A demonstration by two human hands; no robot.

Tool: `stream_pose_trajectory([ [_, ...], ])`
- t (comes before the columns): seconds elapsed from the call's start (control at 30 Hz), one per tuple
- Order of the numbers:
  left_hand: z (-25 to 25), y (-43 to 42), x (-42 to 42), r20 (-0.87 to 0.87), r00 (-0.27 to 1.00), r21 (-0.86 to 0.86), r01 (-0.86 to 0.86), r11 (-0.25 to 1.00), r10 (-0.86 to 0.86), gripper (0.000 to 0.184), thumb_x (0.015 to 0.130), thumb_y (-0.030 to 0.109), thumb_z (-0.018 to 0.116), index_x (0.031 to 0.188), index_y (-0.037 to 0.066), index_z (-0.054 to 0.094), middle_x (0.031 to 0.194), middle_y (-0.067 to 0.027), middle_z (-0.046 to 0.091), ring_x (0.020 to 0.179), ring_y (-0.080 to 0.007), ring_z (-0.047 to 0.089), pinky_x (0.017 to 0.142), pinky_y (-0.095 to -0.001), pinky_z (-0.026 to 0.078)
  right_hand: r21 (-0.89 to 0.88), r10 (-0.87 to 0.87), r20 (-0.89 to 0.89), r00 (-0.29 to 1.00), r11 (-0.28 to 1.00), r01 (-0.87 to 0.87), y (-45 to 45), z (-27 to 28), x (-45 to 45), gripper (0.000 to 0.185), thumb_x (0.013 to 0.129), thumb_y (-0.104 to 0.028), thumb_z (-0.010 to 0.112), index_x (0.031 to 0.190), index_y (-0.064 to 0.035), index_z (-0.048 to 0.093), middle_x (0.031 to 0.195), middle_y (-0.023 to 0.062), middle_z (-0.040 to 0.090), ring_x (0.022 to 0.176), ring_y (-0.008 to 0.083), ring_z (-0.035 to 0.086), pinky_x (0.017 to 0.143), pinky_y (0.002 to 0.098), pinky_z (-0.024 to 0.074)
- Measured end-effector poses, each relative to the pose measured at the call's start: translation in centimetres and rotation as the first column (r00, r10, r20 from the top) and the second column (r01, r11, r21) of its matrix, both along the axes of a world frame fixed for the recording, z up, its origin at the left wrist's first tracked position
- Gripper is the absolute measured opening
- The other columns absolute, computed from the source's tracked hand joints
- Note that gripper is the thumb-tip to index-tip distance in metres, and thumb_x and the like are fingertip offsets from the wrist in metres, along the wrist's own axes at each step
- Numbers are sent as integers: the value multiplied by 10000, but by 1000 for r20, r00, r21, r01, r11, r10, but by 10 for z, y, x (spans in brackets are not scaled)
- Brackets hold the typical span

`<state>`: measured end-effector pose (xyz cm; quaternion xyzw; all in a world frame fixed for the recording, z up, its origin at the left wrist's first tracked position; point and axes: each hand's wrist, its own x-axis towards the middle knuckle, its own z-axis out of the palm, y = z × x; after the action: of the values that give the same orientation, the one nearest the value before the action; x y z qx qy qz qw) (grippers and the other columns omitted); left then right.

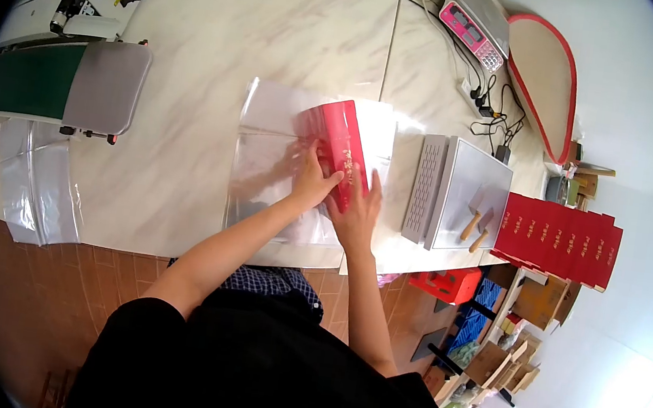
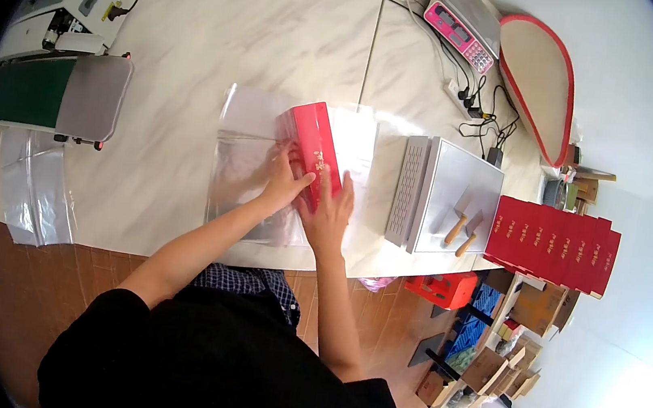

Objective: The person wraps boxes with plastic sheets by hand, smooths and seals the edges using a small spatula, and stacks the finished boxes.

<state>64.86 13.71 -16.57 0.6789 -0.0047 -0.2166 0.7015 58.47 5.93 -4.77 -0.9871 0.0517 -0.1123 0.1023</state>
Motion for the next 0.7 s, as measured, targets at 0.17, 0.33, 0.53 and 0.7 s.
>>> stream_pose_trajectory([
  [0.17,-2,9,-3,57,998,16,-4,1000,4,871,858,163,710,1482,-32,134,1411,-203,394,1297,-278,435,1102,-409,332,11,-50,-115,992,999,52,-7,-37,13,809,792,-277,736,1507,-214,361,1317,263,430,1111,412,492,944,506,403],
  [0.33,-16,73,-24,159,967,419,116,900,-199,754,903,300,609,1491,6,241,1551,-237,231,1444,-380,223,1182,-479,183,32,-117,-147,982,992,123,-3,-44,10,793,802,-273,721,1507,-211,362,1282,267,442,1096,410,492,929,492,410],
  [0.53,-37,120,-64,305,819,841,8,542,-485,733,890,318,615,1509,97,292,1584,-154,216,1478,-348,150,1188,-534,120,52,-203,-105,973,976,210,8,-50,-6,785,821,-275,709,1514,-193,352,1222,280,450,1092,420,474,948,496,404],
  [0.7,-36,125,-70,281,795,855,48,516,-538,699,929,308,557,1528,99,261,1606,-155,152,1491,-350,100,1194,-531,83,350,-213,-192,958,897,269,-40,-32,-20,754,855,-233,694,1516,-150,342,1211,276,450,1089,394,478,979,426,401],
])
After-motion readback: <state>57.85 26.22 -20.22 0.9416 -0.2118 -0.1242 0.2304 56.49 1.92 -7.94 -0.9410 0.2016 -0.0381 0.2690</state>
